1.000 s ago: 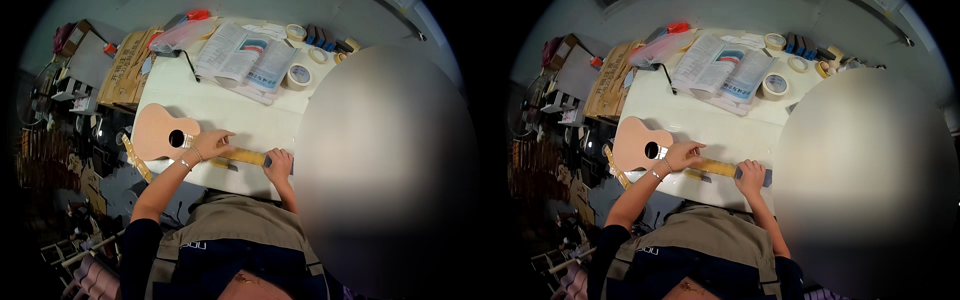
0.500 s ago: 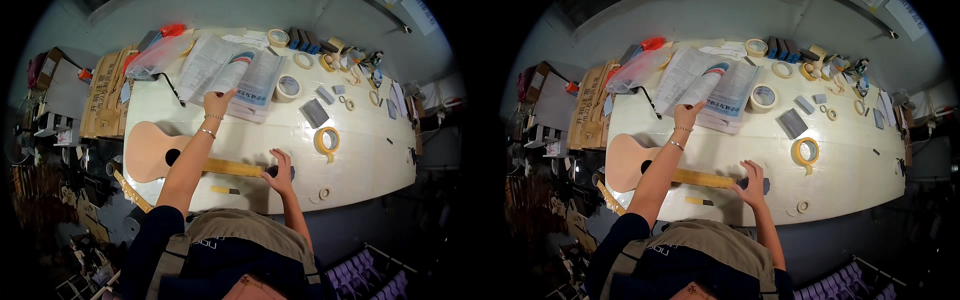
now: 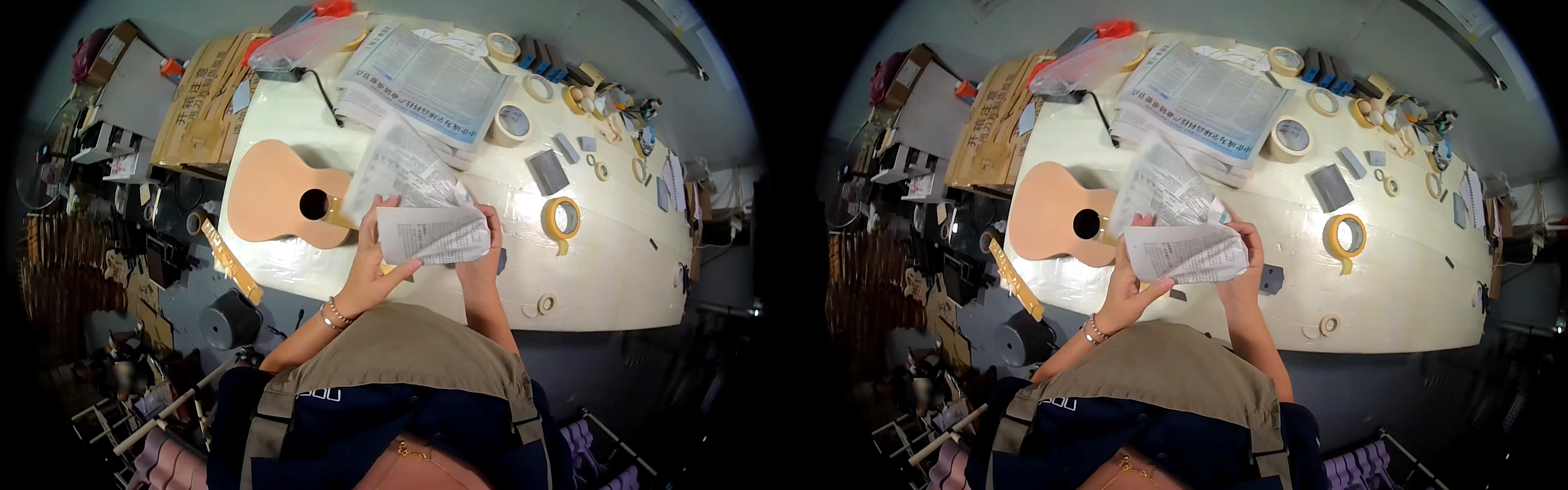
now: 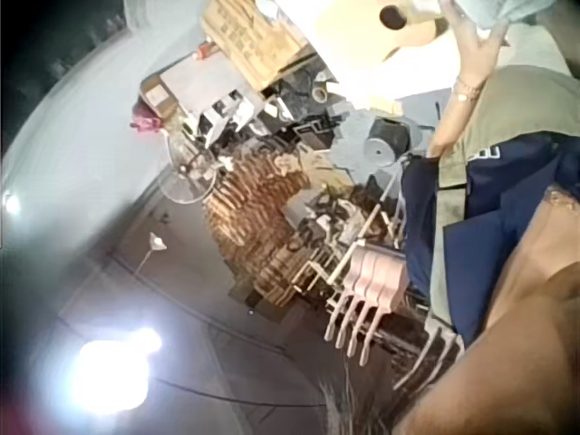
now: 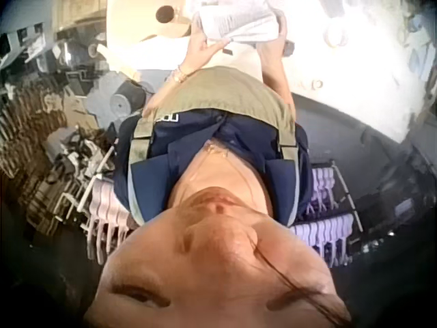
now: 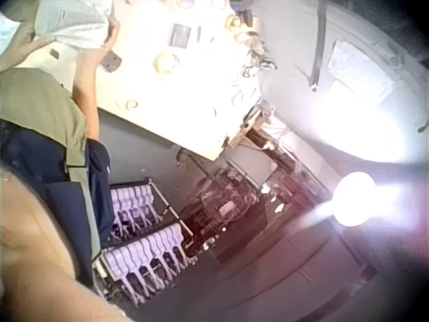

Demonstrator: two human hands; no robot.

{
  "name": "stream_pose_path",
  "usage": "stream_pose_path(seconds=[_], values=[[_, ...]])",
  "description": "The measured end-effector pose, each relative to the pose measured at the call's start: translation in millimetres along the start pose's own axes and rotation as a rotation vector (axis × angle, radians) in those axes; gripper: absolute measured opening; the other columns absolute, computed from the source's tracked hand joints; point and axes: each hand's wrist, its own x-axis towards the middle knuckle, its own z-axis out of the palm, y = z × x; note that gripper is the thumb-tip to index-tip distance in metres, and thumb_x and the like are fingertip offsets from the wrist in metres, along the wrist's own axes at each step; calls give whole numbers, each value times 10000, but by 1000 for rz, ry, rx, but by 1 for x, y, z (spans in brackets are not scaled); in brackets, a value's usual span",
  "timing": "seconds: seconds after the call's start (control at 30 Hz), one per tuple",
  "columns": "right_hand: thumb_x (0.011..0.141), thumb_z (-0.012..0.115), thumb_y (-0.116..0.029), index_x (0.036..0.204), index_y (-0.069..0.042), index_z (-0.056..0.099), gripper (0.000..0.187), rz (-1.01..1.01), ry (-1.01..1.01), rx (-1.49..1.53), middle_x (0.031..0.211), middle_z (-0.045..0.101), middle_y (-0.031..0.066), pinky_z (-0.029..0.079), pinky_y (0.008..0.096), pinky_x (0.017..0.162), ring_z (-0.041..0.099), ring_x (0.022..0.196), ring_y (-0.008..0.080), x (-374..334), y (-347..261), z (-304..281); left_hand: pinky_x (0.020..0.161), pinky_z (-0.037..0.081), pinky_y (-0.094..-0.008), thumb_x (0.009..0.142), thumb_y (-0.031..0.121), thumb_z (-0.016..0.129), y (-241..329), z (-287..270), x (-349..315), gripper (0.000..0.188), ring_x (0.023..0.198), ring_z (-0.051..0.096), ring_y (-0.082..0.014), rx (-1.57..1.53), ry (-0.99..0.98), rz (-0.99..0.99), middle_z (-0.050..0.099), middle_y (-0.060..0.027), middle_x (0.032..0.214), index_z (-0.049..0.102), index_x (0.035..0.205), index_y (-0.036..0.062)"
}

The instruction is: The person assembles guitar bodies by applying masking tape to the soundhole and edges, wiping surfaces with a cloth, and placing finished units on a rack. The person handles guitar bodies, masking tape, and a cloth repeatedly throughout the clip.

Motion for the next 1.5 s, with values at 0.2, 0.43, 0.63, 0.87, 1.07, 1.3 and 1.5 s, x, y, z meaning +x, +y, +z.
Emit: stream_pose_path(seconds=[0.2, 0.43, 0.63, 0.87, 1.07, 1.3, 1.5], values=[[931, 512, -284, 1196, -41, 518, 359, 962, -82, 429, 1131, 596, 87, 536, 369, 813, 610, 949, 203, -41, -2, 15, 980, 375, -383, 657, 86, 714, -10, -7, -16, 506, 1261, 361, -339, -4, -93, 80, 294, -195, 1390, 516, 1119, 28], [844, 592, -144, 1160, -23, 519, 346, 424, -498, -825, 1087, 572, 135, 474, 373, 895, 556, 1054, 218, -36, 1, 11, 792, 442, -337, 542, 47, 694, -4, -60, -8, 442, 868, 518, -307, 444, -345, 411, 544, -112, 995, 555, 961, 34], [775, 630, -65, 1069, -79, 595, 296, -213, -218, -1181, 1131, 564, 101, 422, 361, 901, 517, 1081, 275, 0, 10, -7, 952, 363, -387, 613, 131, 797, -60, -192, 22, 641, 1183, 350, -292, 787, -51, -121, 417, -115, 1219, 480, 1161, 30], [834, 575, -138, 854, -96, 630, 72, -293, -214, -1465, 750, 647, 68, 487, 364, 624, 619, 714, 245, 13, 65, -30, 1080, -25, -571, 681, 58, 692, -99, -189, 82, 964, 1403, -6, -378, 1349, -338, -354, 9, -167, 1529, 168, 1466, 250], [824, 580, -137, 795, -76, 610, 74, -330, -192, -1547, 699, 633, 71, 475, 363, 585, 602, 645, 245, 15, 64, -24, 1067, -27, -601, 728, 45, 602, -112, -152, 57, 809, 1409, 42, -342, 1405, -248, -94, 247, -90, 1481, 276, 1444, 234], [818, 581, -130, 761, -67, 596, 86, -375, -163, -1503, 651, 607, 79, 458, 369, 568, 580, 611, 250, 13, 65, -26, 1047, -50, -639, 596, 235, 787, -66, -203, 108, 935, 1406, 110, -305, 1171, -749, -294, 346, -52, 1426, 329, 1410, 190], [835, 580, -150, 787, -64, 627, 109, -313, -174, -1513, 678, 616, 94, 456, 381, 576, 587, 636, 277, 15, 65, -23, 1065, 9, -628, 623, 161, 725, -139, -172, 66, 839, 1364, 209, -318, 1736, -231, 97, 388, -90, 1370, 364, 1380, 175]])
